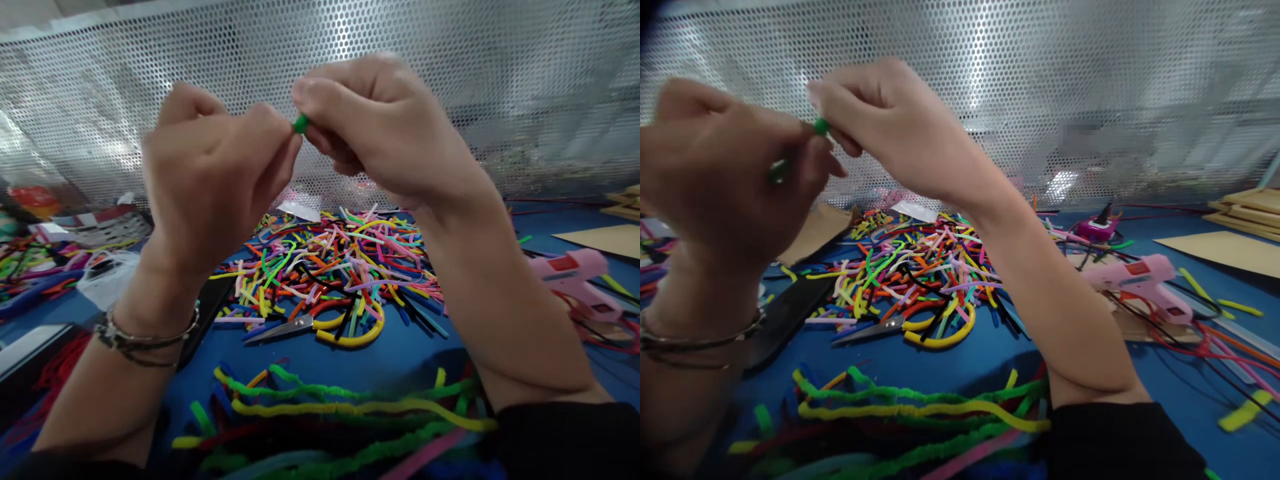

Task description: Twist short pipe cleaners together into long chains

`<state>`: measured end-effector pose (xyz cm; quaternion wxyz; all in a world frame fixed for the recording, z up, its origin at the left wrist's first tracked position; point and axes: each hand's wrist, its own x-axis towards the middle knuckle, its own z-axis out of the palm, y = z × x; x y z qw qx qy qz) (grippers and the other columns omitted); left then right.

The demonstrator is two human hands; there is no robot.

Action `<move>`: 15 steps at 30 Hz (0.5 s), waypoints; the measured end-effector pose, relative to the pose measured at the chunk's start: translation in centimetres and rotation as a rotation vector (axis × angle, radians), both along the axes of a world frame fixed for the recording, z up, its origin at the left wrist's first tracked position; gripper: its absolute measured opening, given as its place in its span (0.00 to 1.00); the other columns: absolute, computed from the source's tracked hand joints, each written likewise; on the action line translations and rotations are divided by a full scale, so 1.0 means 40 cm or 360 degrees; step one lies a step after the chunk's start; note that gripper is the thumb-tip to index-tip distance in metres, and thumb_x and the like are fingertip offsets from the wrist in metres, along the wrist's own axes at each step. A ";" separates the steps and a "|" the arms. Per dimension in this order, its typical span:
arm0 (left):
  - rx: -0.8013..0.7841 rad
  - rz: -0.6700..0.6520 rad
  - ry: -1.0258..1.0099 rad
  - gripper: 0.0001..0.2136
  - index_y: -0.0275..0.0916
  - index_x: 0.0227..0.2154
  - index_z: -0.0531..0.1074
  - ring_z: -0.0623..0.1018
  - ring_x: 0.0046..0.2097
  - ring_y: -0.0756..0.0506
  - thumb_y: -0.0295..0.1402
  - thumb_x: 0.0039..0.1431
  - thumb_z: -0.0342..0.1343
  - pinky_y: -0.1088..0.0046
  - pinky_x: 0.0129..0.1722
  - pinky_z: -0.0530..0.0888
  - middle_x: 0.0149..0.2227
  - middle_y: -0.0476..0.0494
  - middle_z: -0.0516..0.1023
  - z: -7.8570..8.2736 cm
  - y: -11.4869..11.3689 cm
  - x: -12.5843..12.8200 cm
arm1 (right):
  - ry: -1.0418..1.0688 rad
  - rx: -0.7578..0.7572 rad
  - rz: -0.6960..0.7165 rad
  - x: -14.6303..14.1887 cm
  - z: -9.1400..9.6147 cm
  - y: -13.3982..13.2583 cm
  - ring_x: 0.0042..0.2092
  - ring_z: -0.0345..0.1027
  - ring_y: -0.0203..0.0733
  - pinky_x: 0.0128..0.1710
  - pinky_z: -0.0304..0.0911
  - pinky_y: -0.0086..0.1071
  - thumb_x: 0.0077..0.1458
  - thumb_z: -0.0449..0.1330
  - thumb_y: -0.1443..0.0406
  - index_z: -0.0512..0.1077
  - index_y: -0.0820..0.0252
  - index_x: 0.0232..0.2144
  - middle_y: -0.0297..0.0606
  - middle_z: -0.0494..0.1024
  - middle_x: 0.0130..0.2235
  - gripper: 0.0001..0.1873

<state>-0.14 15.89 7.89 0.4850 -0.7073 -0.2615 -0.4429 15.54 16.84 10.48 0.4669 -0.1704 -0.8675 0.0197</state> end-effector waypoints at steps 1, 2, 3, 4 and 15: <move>0.0136 0.0078 0.0071 0.11 0.36 0.20 0.68 0.67 0.23 0.51 0.32 0.55 0.48 0.69 0.32 0.66 0.16 0.52 0.54 -0.001 0.002 -0.001 | 0.0015 -0.0051 0.0032 -0.004 -0.003 0.005 0.20 0.52 0.24 0.21 0.51 0.20 0.58 0.43 0.69 0.58 0.63 0.15 0.27 0.57 0.18 0.20; 0.0166 0.0080 0.0083 0.11 0.36 0.19 0.68 0.67 0.23 0.51 0.32 0.54 0.48 0.68 0.33 0.66 0.16 0.52 0.54 -0.001 0.003 -0.001 | 0.0040 -0.0038 0.0053 -0.008 -0.005 0.010 0.20 0.51 0.24 0.20 0.50 0.20 0.58 0.43 0.67 0.59 0.63 0.17 0.26 0.56 0.18 0.19; 0.0081 0.0008 0.0023 0.10 0.36 0.20 0.68 0.67 0.23 0.51 0.31 0.55 0.49 0.68 0.32 0.66 0.17 0.52 0.56 0.000 0.003 -0.001 | 0.0086 0.0039 0.0050 -0.011 -0.007 0.016 0.20 0.50 0.24 0.20 0.50 0.21 0.58 0.45 0.66 0.61 0.62 0.19 0.26 0.56 0.19 0.16; -0.0095 -0.0134 -0.0099 0.10 0.36 0.20 0.68 0.68 0.23 0.52 0.31 0.55 0.49 0.70 0.31 0.67 0.17 0.52 0.60 0.001 0.001 0.001 | 0.0168 0.0159 0.0016 -0.012 -0.008 0.022 0.20 0.50 0.24 0.21 0.50 0.21 0.57 0.48 0.65 0.62 0.62 0.23 0.25 0.56 0.20 0.12; -0.0983 -0.0925 -0.0535 0.07 0.34 0.30 0.65 0.68 0.23 0.56 0.31 0.59 0.46 0.81 0.20 0.64 0.25 0.52 0.68 0.009 -0.032 0.006 | -0.0211 0.1177 -0.0625 0.006 0.013 -0.024 0.39 0.62 0.30 0.40 0.52 0.25 0.59 0.37 0.66 0.60 0.63 0.32 0.31 0.60 0.28 0.14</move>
